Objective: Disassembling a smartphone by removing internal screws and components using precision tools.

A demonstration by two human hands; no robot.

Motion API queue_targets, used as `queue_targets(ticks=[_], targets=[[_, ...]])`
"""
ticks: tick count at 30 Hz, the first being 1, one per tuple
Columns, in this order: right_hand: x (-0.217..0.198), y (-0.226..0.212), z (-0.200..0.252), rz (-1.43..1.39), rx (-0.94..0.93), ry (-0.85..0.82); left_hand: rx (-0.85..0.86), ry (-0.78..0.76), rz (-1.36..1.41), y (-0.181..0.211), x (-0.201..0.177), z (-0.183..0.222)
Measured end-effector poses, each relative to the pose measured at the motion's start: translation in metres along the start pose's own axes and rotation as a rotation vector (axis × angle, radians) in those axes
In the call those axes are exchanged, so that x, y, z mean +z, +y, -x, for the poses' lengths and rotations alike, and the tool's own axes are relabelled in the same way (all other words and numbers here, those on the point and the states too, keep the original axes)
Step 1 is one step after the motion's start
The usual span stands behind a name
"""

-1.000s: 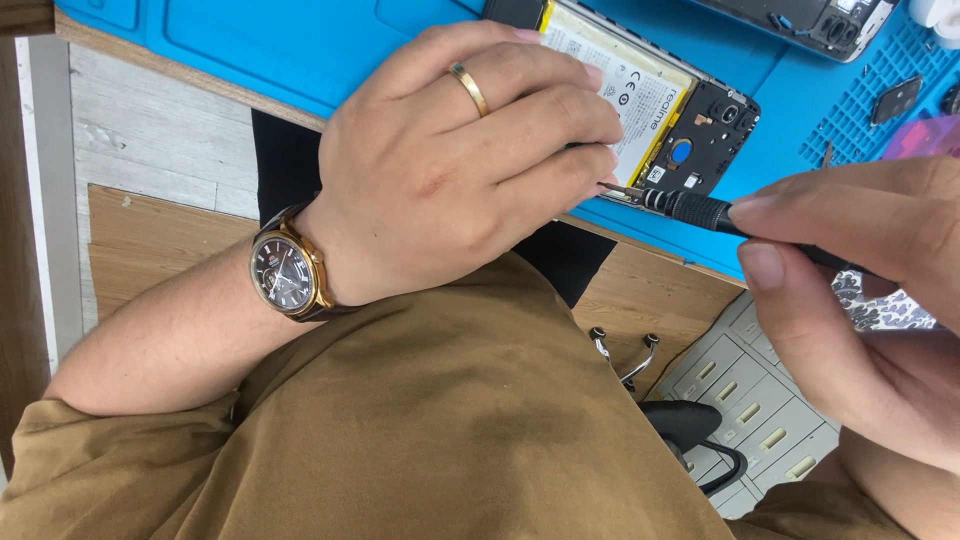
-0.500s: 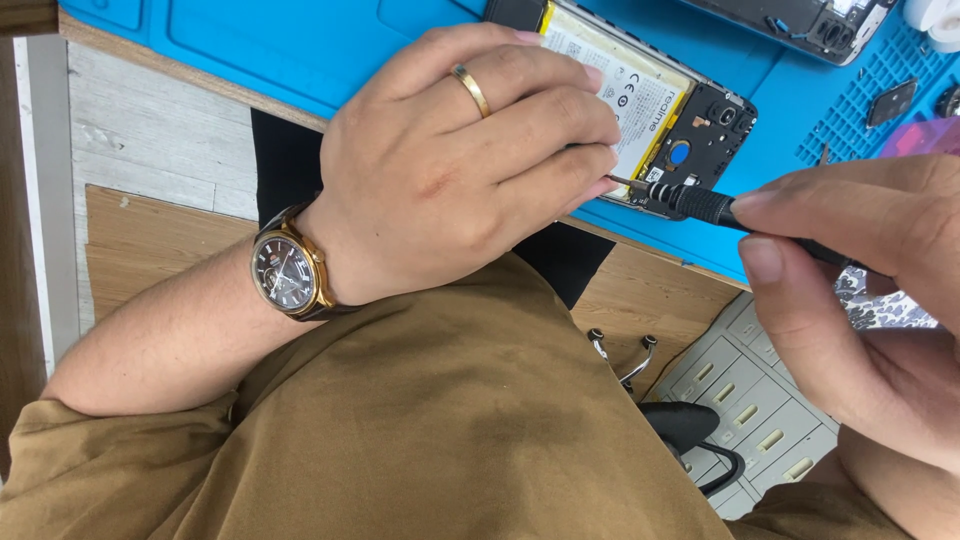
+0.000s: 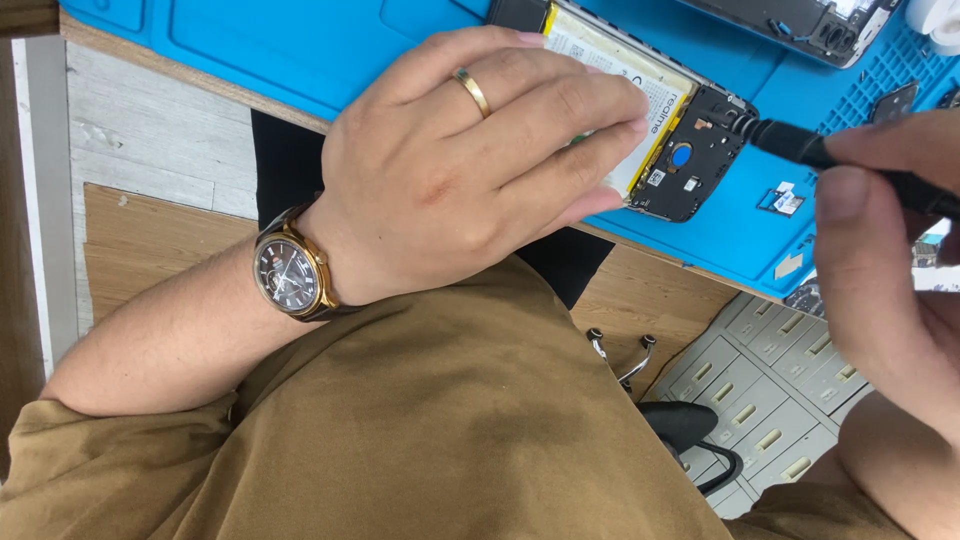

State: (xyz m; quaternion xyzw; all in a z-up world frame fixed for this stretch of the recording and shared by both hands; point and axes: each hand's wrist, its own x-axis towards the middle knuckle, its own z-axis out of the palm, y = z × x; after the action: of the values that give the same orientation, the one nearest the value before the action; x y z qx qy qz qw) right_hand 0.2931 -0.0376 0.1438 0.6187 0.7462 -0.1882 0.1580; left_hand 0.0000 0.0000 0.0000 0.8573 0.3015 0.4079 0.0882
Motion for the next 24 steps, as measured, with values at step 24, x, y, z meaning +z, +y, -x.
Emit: queue_targets(ticks=[24], targets=[[0.015, 0.009, -0.008, -0.090, -0.083, 0.101, 0.042, 0.037, -0.038, -0.001, 0.006, -0.002]])
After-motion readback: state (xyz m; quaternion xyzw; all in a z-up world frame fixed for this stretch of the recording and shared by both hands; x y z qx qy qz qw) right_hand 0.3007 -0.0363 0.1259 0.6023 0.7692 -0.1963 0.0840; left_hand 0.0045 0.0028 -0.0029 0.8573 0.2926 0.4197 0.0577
